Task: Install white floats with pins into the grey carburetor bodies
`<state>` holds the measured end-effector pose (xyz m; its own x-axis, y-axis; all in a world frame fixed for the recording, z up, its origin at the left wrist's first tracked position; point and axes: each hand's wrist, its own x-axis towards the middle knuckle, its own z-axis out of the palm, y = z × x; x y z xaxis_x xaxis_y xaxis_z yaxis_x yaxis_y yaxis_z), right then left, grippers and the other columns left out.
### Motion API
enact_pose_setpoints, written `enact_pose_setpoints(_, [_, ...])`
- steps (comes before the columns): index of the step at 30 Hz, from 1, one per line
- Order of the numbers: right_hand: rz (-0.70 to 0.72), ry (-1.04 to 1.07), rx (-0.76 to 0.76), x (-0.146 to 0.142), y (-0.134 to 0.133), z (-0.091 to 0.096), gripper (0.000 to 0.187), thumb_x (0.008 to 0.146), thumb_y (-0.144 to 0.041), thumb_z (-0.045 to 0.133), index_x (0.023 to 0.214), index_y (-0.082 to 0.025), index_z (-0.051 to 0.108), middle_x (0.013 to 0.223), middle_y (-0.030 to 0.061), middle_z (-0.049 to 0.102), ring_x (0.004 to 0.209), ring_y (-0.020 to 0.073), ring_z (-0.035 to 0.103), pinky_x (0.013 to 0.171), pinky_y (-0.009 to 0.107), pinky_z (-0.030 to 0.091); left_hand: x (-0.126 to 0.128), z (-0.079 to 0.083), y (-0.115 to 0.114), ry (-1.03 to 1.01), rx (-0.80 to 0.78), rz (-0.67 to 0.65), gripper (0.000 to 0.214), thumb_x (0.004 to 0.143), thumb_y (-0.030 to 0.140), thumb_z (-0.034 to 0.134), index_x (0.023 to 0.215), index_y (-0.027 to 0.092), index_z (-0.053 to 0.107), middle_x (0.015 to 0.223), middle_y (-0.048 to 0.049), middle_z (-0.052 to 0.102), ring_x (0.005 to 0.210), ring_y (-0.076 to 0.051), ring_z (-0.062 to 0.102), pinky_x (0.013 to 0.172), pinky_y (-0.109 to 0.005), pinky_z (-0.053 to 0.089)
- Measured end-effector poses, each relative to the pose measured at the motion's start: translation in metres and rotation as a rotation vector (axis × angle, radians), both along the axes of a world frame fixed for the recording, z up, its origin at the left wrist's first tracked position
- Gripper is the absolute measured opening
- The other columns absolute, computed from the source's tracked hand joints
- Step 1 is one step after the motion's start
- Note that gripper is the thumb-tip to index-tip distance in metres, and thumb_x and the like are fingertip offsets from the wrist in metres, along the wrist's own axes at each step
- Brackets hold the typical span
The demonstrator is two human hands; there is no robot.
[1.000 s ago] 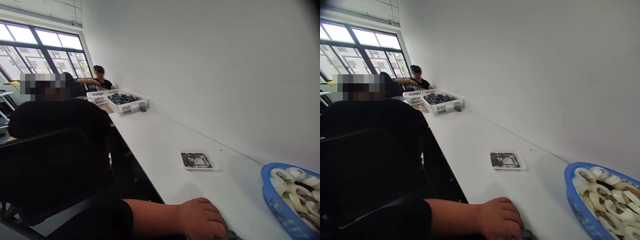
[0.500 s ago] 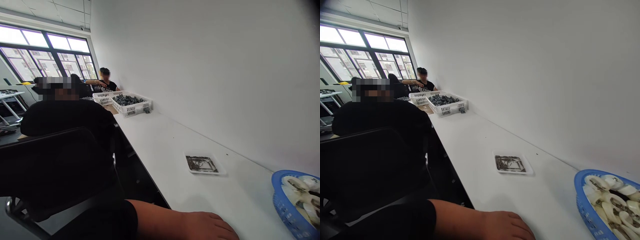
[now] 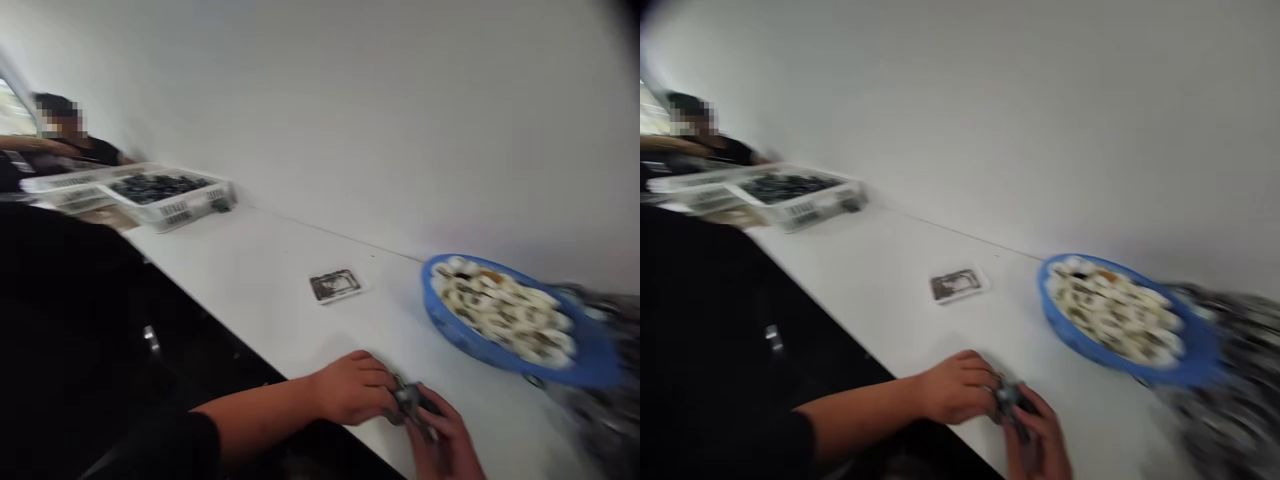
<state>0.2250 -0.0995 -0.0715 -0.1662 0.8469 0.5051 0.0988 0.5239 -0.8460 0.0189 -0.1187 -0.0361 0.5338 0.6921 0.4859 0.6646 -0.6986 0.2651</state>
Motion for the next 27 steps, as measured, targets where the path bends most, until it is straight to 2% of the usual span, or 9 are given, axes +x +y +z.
enact_pose_setpoints(2, [0.029, -0.035, 0.052, 0.002, -0.007, 0.004, 0.013, 0.088, -0.022, 0.068, 0.100, -0.023, 0.063, 0.127, 0.0101, 0.061, 0.118, 0.0256, 0.063, 0.090, 0.035, 0.060, 0.002, 0.003, -0.003, -0.103, -0.026, -0.007, 0.010, 0.095, 0.024, 0.056, 0.100, 0.023, 0.064, 0.107, -0.0014, 0.072, 0.108, -0.017, 0.063, 0.100, -0.033, 0.046])
enact_pose_setpoints(4, [0.032, -0.053, 0.069, 0.002, -0.010, 0.011, 0.013, 0.089, -0.021, 0.066, 0.099, -0.025, 0.059, 0.129, 0.0088, 0.061, 0.120, 0.0251, 0.062, 0.095, 0.037, 0.058, 0.001, 0.003, -0.001, -0.166, -0.039, -0.024, 0.005, 0.095, 0.019, 0.057, 0.095, 0.022, 0.062, 0.101, -0.0017, 0.072, 0.103, -0.017, 0.064, 0.097, -0.034, 0.047])
enact_pose_setpoints(7, [-0.003, -0.124, 0.007, 0.002, -0.010, 0.025, 0.007, 0.093, -0.025, 0.061, 0.089, -0.026, 0.056, 0.117, 0.0055, 0.067, 0.112, 0.0214, 0.067, 0.105, 0.040, 0.054, -0.002, 0.000, 0.004, -0.186, -0.077, -0.056, 0.004, 0.094, 0.020, 0.062, 0.094, 0.024, 0.064, 0.098, -0.0005, 0.072, 0.102, -0.018, 0.065, 0.094, -0.034, 0.050])
enact_pose_setpoints(12, [-0.085, -0.386, 0.065, 0.002, -0.017, 0.043, 0.015, 0.097, -0.034, 0.055, 0.084, -0.029, 0.062, 0.109, 0.0005, 0.071, 0.102, 0.0173, 0.071, 0.107, 0.034, 0.053, -0.001, 0.001, 0.005, -0.231, -0.020, -0.050, 0.011, 0.091, 0.014, 0.062, 0.087, 0.025, 0.062, 0.084, 0.0030, 0.072, 0.091, -0.016, 0.069, 0.083, -0.029, 0.057])
enact_pose_setpoints(15, [-0.160, -0.507, 0.084, 0.002, -0.022, 0.040, 0.013, 0.095, -0.038, 0.057, 0.091, -0.031, 0.067, 0.106, -0.0001, 0.073, 0.102, 0.0181, 0.072, 0.102, 0.031, 0.056, -0.002, 0.002, 0.003, -0.284, -0.019, 0.020, 0.012, 0.091, 0.012, 0.060, 0.086, 0.023, 0.060, 0.082, 0.0015, 0.071, 0.080, -0.015, 0.069, 0.074, -0.028, 0.057])
enact_pose_setpoints(17, [-0.217, -0.556, 0.086, 0.001, -0.024, 0.037, 0.011, 0.092, -0.035, 0.061, 0.099, -0.033, 0.068, 0.105, 0.0002, 0.073, 0.101, 0.0192, 0.072, 0.097, 0.030, 0.059, -0.003, 0.001, 0.002, -0.304, -0.013, 0.052, 0.012, 0.091, 0.011, 0.058, 0.087, 0.023, 0.059, 0.082, 0.0004, 0.071, 0.078, -0.016, 0.069, 0.072, -0.028, 0.057])
enact_pose_setpoints(18, [-0.230, -0.549, 0.080, 0.000, -0.024, 0.036, 0.015, 0.091, -0.032, 0.061, 0.105, -0.033, 0.068, 0.107, 0.0009, 0.072, 0.103, 0.0200, 0.071, 0.096, 0.030, 0.060, -0.004, 0.000, 0.003, -0.309, -0.007, 0.061, 0.012, 0.091, 0.011, 0.057, 0.088, 0.023, 0.059, 0.084, 0.0000, 0.071, 0.079, -0.016, 0.069, 0.072, -0.028, 0.057])
enact_pose_setpoints(23, [-0.110, -0.367, 0.042, -0.004, -0.017, 0.031, 0.038, 0.096, -0.024, 0.051, 0.133, -0.031, 0.052, 0.135, 0.0065, 0.060, 0.125, 0.0239, 0.060, 0.104, 0.033, 0.056, -0.004, -0.003, 0.008, -0.313, 0.027, 0.093, 0.011, 0.091, 0.012, 0.057, 0.093, 0.023, 0.060, 0.089, -0.0012, 0.072, 0.083, -0.016, 0.069, 0.075, -0.028, 0.056])
enact_pose_setpoints(27, [-0.067, -0.266, 0.139, -0.006, -0.013, 0.018, 0.042, 0.096, -0.021, 0.053, 0.137, -0.026, 0.048, 0.139, 0.0103, 0.055, 0.131, 0.0264, 0.054, 0.107, 0.040, 0.052, 0.003, -0.002, 0.003, -0.323, -0.003, 0.167, 0.008, 0.092, 0.015, 0.055, 0.095, 0.021, 0.059, 0.089, -0.0021, 0.072, 0.083, -0.017, 0.068, 0.079, -0.031, 0.054])
